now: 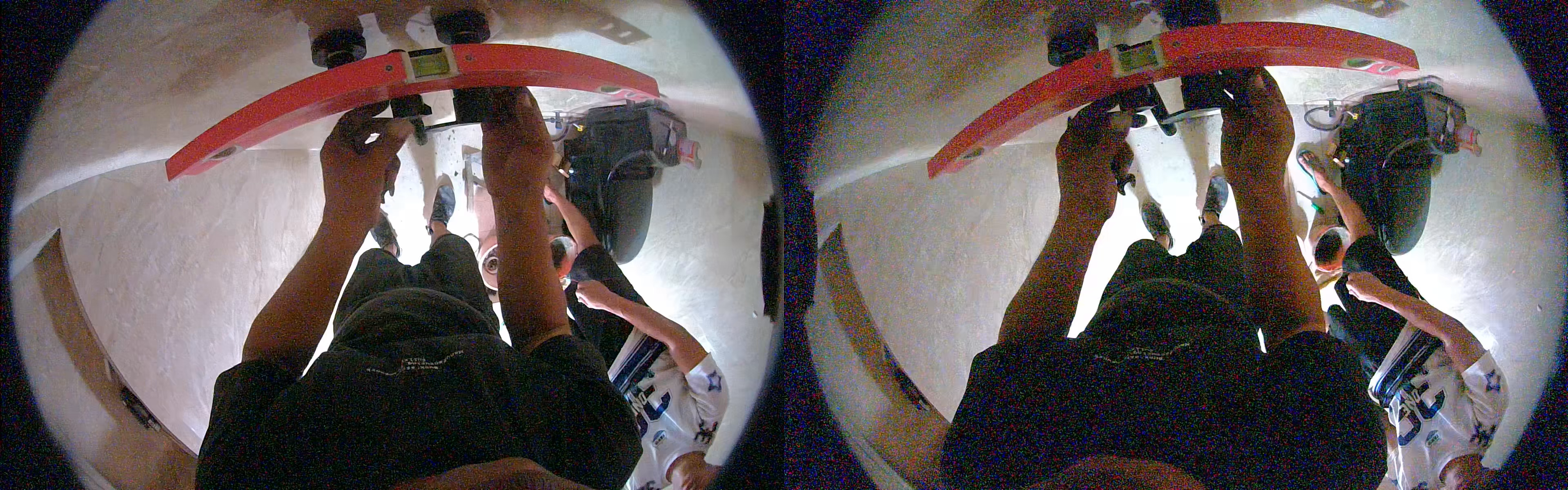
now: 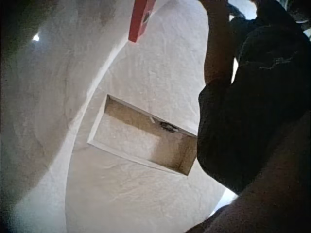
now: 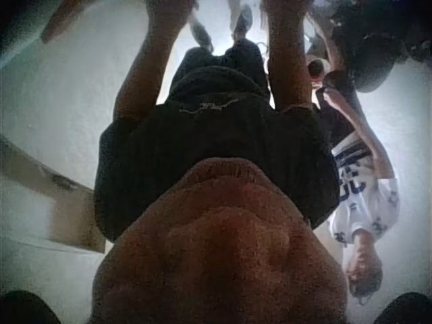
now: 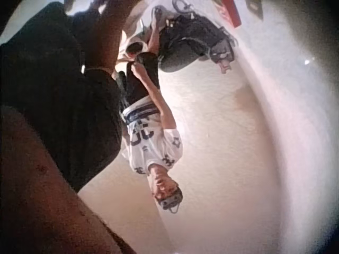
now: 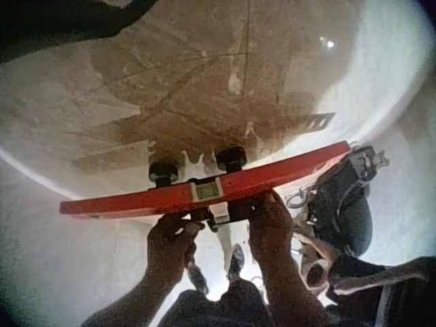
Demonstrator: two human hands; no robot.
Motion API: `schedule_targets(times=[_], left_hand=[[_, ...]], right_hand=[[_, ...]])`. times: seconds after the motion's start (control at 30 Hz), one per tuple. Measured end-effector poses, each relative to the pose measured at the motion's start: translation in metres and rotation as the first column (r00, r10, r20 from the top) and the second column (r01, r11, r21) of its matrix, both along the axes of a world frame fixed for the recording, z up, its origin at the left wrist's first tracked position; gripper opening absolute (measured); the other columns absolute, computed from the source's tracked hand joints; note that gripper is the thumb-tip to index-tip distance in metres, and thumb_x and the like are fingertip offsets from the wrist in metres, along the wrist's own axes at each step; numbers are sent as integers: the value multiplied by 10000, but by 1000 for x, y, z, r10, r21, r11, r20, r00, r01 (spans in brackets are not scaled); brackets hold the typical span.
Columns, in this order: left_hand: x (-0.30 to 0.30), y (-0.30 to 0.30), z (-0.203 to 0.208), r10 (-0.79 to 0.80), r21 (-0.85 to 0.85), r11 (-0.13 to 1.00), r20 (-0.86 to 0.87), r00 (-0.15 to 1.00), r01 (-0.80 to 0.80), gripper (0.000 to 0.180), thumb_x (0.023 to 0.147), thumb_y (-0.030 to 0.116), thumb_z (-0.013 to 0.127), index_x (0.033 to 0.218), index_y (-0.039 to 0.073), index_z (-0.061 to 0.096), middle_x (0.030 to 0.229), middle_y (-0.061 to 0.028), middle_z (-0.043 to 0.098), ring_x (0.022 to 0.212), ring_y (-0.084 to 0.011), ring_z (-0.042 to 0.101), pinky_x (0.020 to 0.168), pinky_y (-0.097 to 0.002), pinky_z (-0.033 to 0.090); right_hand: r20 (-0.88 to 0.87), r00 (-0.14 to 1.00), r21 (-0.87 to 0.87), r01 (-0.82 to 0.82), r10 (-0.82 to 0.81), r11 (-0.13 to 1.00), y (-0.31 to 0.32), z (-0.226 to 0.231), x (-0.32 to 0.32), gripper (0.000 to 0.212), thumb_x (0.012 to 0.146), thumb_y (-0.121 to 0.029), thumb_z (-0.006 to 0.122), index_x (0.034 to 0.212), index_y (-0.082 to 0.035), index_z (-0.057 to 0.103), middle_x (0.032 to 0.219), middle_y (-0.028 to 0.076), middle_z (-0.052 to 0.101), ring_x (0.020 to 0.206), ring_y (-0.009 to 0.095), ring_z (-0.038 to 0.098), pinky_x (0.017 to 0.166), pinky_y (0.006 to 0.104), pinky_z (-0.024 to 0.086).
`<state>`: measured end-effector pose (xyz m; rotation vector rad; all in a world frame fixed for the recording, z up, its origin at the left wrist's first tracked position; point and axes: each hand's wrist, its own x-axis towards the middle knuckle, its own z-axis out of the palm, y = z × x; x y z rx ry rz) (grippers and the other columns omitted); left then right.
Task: The person installs a black shower fixture onto a wall, using a wrench to tighten the connections and a level to ensure it is straight.
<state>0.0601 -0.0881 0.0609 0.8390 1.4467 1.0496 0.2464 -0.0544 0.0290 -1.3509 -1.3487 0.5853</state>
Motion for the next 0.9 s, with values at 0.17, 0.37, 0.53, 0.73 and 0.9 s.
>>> schedule_targets(times=[0.17, 0.37, 0.53, 0.73, 0.9], left_hand=[[-8, -14, -7, 55, 90, 993, 185, 981, -73, 405, 940, 325, 643, 1185, 5, 592, 688, -25, 563, 519, -93, 493, 446, -244, 363], [0, -9, 19, 138, 80, 973, 543, 828, -215, 546, 962, 526, 549, 1206, 38, 522, 1014, -158, 654, 581, -136, 527, 538, -255, 378], [4, -5, 40, 192, -36, 976, 596, 780, -213, 664, 947, 644, 439, 1236, 50, 507, 1130, -206, 647, 640, -170, 561, 542, -280, 391], [1, -3, 37, 126, 1, 987, 630, 767, -163, 653, 952, 649, 426, 1238, 72, 534, 1101, -172, 663, 654, -174, 569, 548, -288, 399], [2, -4, 37, 160, -26, 983, 601, 783, -180, 620, 967, 629, 424, 1239, 83, 535, 1104, -160, 664, 654, -172, 564, 548, -290, 400]], right_hand=[[405, 914, -9, -34, 35, 999, -5, 14, 9, 356, 853, 18, 597, 1207, -3, 558, 1084, 150, 686, 997, 263, 686, 850, 360, 556], [-533, 829, 21, -184, 166, 983, 1, -3, 7, 363, 929, -113, 577, 1261, 25, 528, 1167, 155, 643, 1090, 292, 615, 953, 412, 498], [-935, 319, 63, -274, 153, 960, 0, 1, 6, 389, 977, -195, 521, 1301, 21, 524, 1222, 170, 609, 1179, 343, 542, 1024, 457, 443], [-920, 373, 33, -222, 117, 974, 3, 3, 6, 374, 1000, -256, 541, 1222, 44, 544, 1118, 153, 634, 1063, 281, 631, 898, 411, 526], [-428, 896, -1, -131, 118, 991, 1, 1, 7, 368, 992, -226, 555, 1240, 45, 538, 1133, 154, 630, 1065, 284, 630, 895, 411, 527]])
